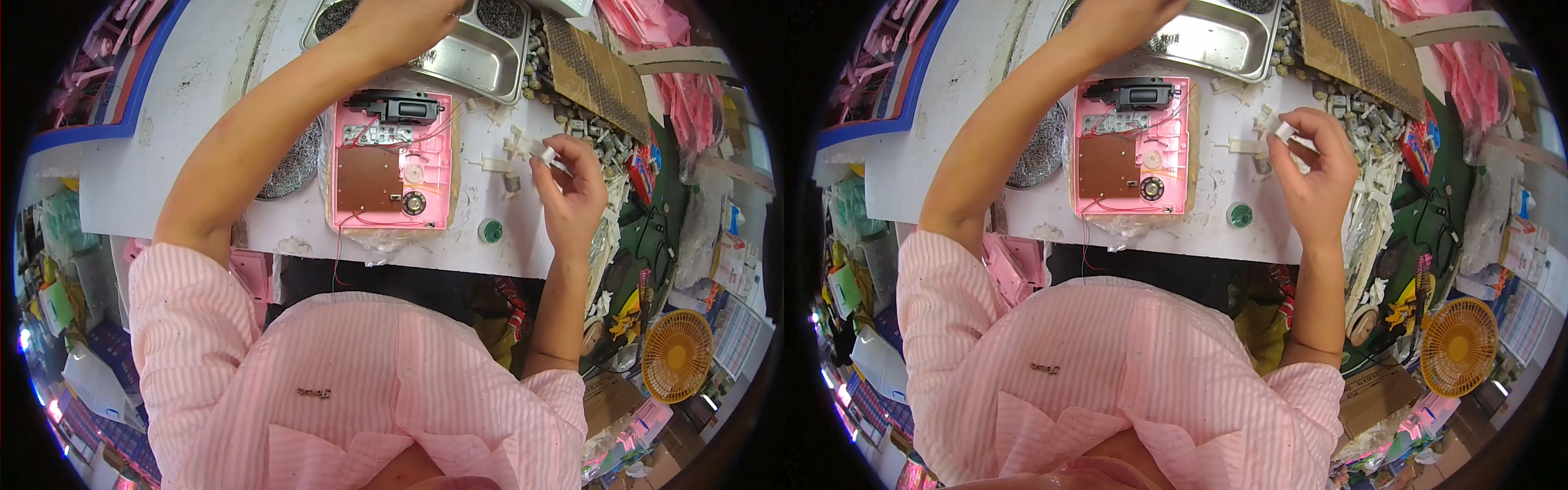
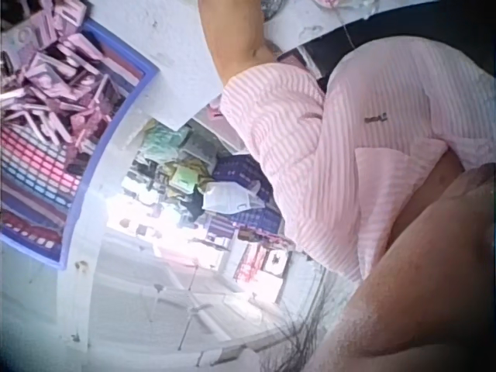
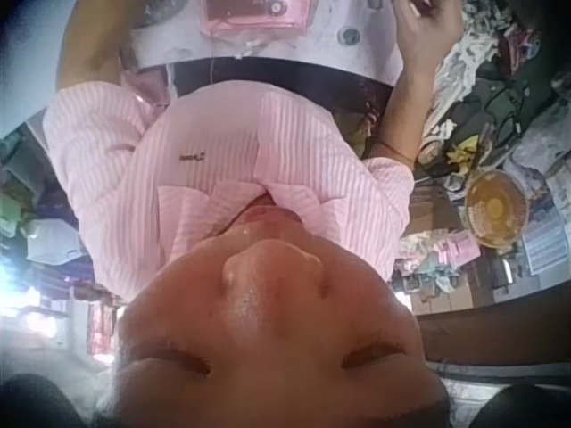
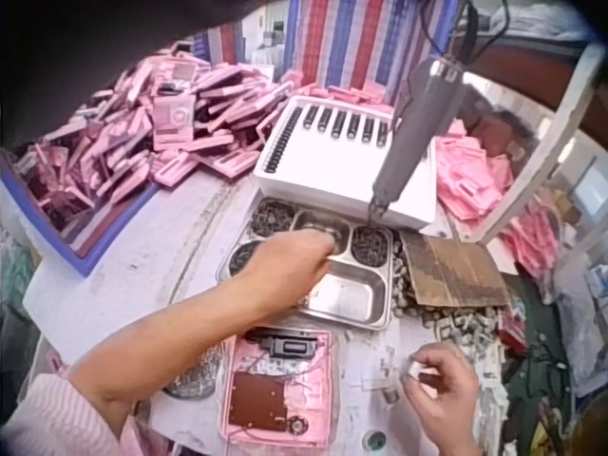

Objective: Assembling the internal components of a pink electronic toy, including screwing parts together and soldering wires.

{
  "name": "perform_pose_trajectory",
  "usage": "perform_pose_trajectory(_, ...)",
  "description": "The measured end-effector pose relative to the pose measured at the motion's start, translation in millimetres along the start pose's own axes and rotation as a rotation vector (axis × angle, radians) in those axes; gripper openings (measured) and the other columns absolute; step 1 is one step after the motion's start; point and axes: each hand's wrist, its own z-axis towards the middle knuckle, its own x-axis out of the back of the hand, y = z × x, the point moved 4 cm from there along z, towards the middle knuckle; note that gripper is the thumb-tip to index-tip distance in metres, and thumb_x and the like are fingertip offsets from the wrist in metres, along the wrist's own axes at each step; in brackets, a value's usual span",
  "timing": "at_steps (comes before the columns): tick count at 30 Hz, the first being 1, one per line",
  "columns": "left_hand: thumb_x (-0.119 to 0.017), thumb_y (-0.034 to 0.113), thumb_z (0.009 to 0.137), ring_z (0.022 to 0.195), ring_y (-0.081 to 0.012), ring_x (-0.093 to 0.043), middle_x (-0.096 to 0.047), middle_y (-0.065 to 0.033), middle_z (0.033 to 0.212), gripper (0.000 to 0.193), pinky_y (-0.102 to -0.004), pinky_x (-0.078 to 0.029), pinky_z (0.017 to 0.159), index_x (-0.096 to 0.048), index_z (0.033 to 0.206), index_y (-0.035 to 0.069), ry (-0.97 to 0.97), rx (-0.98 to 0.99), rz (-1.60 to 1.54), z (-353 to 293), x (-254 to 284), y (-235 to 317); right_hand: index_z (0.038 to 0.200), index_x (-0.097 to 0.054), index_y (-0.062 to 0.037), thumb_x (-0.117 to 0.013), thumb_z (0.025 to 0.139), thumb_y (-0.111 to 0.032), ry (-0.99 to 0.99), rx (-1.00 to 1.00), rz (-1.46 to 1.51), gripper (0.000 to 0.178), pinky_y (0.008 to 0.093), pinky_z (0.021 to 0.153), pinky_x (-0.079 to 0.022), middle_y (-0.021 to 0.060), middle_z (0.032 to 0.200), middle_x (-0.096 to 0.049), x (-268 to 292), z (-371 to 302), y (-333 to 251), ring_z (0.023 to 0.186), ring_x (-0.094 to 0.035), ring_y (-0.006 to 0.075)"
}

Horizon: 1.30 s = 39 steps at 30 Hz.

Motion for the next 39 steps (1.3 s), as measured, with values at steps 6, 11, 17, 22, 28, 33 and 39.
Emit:
perform_pose_trajectory(6, -0.057, 0.014, 0.101, 0.071, -0.0084, -0.055, -0.061, 0.0008, 0.081, 0.023, -0.0257, -0.048, 0.069, -0.068, 0.114, -0.001, -0.276, 0.463, -1.069, -126, 49, 68, 0.117, -0.060, 0.0087, -0.072, 0.083, 0.010, -0.110, -0.053, 0.495, 0.036, 0.0315, 0.091, -0.057, 0.0211, 0.120, -0.066, -29, -44, -31, 0.111, -0.066, 0.0235)
perform_pose_trajectory(11, -0.053, 0.015, 0.105, 0.066, -0.0021, -0.044, -0.053, 0.0024, 0.080, 0.025, -0.0198, -0.038, 0.059, -0.067, 0.117, -0.002, -0.439, 0.787, -1.566, -175, 41, 78, 0.114, -0.063, 0.0061, -0.073, 0.084, 0.007, -0.210, 0.032, 0.437, 0.032, 0.0345, 0.093, -0.055, 0.0175, 0.115, -0.071, -53, -50, -37, 0.108, -0.068, 0.0228)
perform_pose_trajectory(17, -0.052, 0.020, 0.106, 0.066, -0.0020, -0.043, -0.053, 0.0039, 0.079, 0.028, -0.0202, -0.034, 0.056, -0.066, 0.116, -0.002, -0.492, 0.743, -1.421, -186, 40, 79, 0.108, -0.066, 0.0014, -0.073, 0.082, 0.005, -0.370, 0.320, 0.002, 0.027, 0.0317, 0.086, -0.056, 0.0154, 0.110, -0.074, -60, -46, -58, 0.098, -0.073, 0.0240)
perform_pose_trajectory(22, -0.058, 0.021, 0.102, 0.066, -0.0051, -0.047, -0.058, 0.0011, 0.083, 0.025, -0.0219, -0.038, 0.057, -0.065, 0.114, 0.000, -0.572, 0.627, -1.255, -178, 63, 86, 0.108, -0.066, -0.0012, -0.073, 0.080, 0.001, -0.416, 0.139, 0.049, 0.029, 0.0323, 0.081, -0.056, 0.0144, 0.114, -0.072, -54, -48, -43, 0.096, -0.073, 0.0271)
perform_pose_trajectory(28, -0.074, 0.012, 0.082, 0.078, -0.0278, -0.058, -0.061, -0.0096, 0.091, 0.032, -0.0386, -0.049, 0.068, -0.067, 0.112, 0.005, -0.132, 0.046, -0.371, -180, 53, 79, 0.105, -0.070, -0.0063, -0.075, 0.076, -0.005, -0.329, 0.321, -0.411, 0.029, 0.0367, 0.086, -0.051, 0.0087, 0.107, -0.071, -42, -25, -25, 0.101, -0.062, 0.0280)
perform_pose_trajectory(33, -0.076, 0.013, 0.079, 0.080, -0.0283, -0.058, -0.058, -0.0083, 0.087, 0.032, -0.0401, -0.048, 0.069, -0.069, 0.109, 0.006, -0.175, 0.017, -0.334, -186, 45, 79, 0.098, -0.072, -0.0097, -0.078, 0.072, -0.009, -0.368, 0.470, -0.521, 0.027, 0.0395, 0.083, -0.048, 0.0036, 0.097, -0.065, -56, -16, -37, 0.097, -0.056, 0.0277)
perform_pose_trajectory(39, -0.077, 0.012, 0.078, 0.079, -0.0281, -0.058, -0.058, -0.0084, 0.088, 0.029, -0.0397, -0.048, 0.069, -0.070, 0.106, 0.006, -0.159, 0.035, -0.344, -188, 44, 79, 0.097, -0.072, -0.0098, -0.077, 0.069, -0.008, -0.438, 0.599, -0.536, 0.028, 0.0397, 0.084, -0.047, 0.0032, 0.098, -0.066, -66, -10, -39, 0.097, -0.057, 0.0269)
